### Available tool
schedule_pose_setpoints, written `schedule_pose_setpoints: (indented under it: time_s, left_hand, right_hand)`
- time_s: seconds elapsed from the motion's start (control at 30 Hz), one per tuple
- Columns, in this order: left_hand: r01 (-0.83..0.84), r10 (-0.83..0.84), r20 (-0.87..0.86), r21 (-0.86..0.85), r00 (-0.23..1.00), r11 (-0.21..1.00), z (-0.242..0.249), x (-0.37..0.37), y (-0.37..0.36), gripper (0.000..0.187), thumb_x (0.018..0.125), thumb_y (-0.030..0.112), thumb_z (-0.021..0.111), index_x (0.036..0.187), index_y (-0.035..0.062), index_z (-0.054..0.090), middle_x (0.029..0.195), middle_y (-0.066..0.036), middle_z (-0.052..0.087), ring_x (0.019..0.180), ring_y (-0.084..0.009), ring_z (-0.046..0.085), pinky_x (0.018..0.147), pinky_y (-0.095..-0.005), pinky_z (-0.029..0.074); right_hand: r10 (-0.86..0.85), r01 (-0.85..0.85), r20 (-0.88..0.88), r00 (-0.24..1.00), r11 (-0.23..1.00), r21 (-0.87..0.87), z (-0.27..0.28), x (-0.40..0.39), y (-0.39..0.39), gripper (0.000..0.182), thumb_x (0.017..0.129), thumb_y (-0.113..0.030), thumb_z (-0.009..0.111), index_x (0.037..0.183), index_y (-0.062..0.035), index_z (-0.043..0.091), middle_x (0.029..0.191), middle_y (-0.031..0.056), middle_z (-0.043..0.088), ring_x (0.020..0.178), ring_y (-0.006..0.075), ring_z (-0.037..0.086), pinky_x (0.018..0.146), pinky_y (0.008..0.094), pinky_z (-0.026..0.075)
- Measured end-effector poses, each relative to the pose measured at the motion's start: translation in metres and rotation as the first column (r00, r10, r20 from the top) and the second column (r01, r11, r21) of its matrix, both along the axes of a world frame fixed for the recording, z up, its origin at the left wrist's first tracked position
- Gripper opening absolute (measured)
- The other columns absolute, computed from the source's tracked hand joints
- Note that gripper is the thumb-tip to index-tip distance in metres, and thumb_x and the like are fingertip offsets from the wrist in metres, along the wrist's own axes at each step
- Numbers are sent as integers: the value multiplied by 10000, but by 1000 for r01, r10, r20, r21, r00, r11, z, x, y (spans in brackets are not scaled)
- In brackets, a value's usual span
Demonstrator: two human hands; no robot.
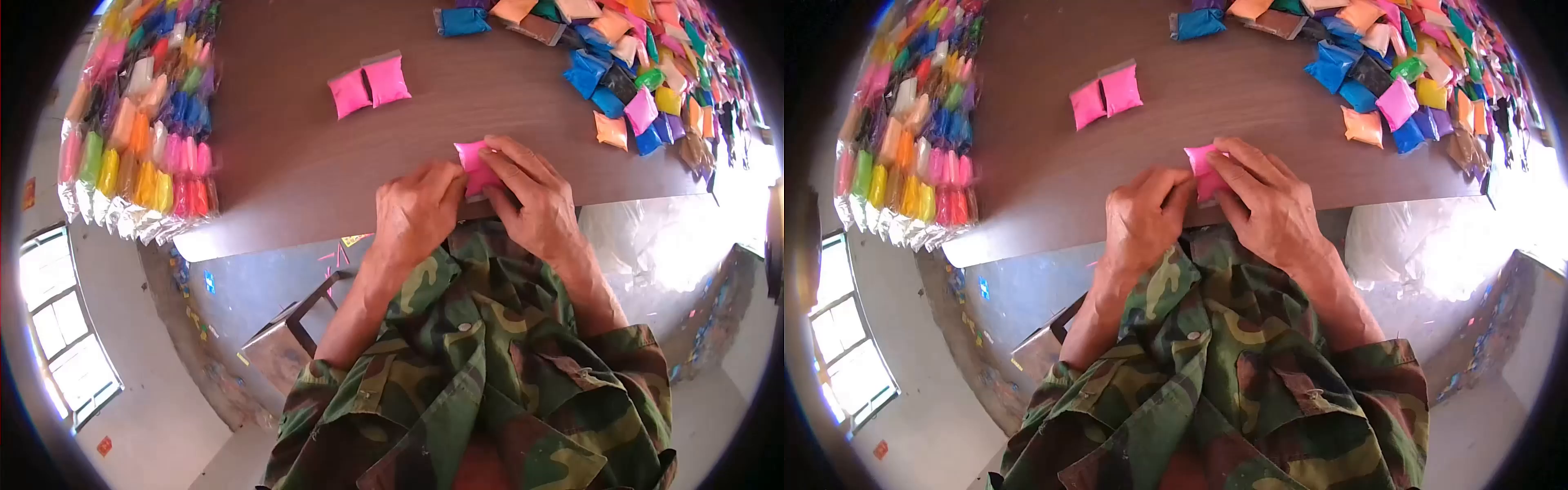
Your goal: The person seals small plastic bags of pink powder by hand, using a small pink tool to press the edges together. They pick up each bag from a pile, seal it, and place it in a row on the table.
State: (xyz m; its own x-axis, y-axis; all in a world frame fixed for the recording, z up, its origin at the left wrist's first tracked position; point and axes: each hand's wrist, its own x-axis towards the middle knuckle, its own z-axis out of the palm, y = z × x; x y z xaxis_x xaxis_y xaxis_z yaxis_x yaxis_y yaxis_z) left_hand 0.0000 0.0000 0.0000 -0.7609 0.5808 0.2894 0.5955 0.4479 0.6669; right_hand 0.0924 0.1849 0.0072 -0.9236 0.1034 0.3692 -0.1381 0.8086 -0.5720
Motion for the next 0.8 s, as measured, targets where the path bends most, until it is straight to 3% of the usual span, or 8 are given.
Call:
schedule_pose_setpoints:
  time_s: [0.07,0.17,0.3,0.4,0.5,0.6,0.7,0.8]
  left_hand:
    - [-36,37,-70,10,997,999,-4,-9,1,62,939,86,796,957,51,749,876,-135,751,725,-267,742,640,-379,563]
    - [-152,151,-36,-29,988,988,-1,-29,-10,73,935,140,777,931,92,722,856,-111,731,711,-376,704,619,-477,552]
    - [-50,37,119,107,992,993,7,-14,-8,72,943,74,791,940,31,733,829,-130,726,665,-254,688,602,-365,529]
    - [14,-19,56,86,998,996,1,-2,-5,68,941,71,788,958,34,734,829,-133,726,671,-255,693,606,-367,533]
    - [-112,103,-109,-75,989,991,-5,-13,-5,74,935,69,790,977,37,738,839,-140,731,695,-265,715,622,-367,547]
    - [-116,116,12,-30,993,993,2,-22,-6,66,932,68,788,970,46,740,854,-144,735,719,-290,733,630,-383,557]
    - [35,-39,35,96,999,995,7,-5,-4,56,933,67,786,966,50,743,861,-139,736,726,-299,737,626,-394,556]
    - [37,-37,-2,9,999,999,5,5,-5,54,935,67,786,969,49,749,865,-140,738,725,-296,737,629,-389,555]
  right_hand:
    - [-15,15,14,1000,1000,-3,4,0,-1,431,837,-55,801,1258,-50,714,1352,104,679,1045,341,709,883,433,605]
    - [-34,32,-27,999,999,-41,-3,-8,-10,406,844,-54,797,1243,-45,720,1330,102,687,1034,338,708,879,433,602]
    - [-41,42,8,999,996,-75,-3,-9,-8,393,849,-64,800,1234,-36,728,1329,108,694,1063,348,703,902,438,595]
    - [-34,37,32,999,995,-91,-2,-9,-5,395,853,-76,802,1238,-29,729,1337,113,694,1093,357,699,928,442,587]
    - [-20,27,64,998,995,-99,3,-8,-3,409,854,-88,804,1250,-24,725,1342,120,693,1119,365,694,953,445,580]
    - [1,6,72,997,995,-104,4,-9,0,422,851,-96,810,1257,-19,722,1350,125,690,1146,374,686,971,449,574]
    - [18,-4,104,994,991,-133,6,-6,2,455,831,-96,829,1266,-16,719,1370,131,681,1187,378,672,994,451,564]
    - [36,-17,126,991,989,-148,5,-5,4,502,802,-92,854,1278,-14,716,1392,134,672,1227,375,659,1018,447,556]
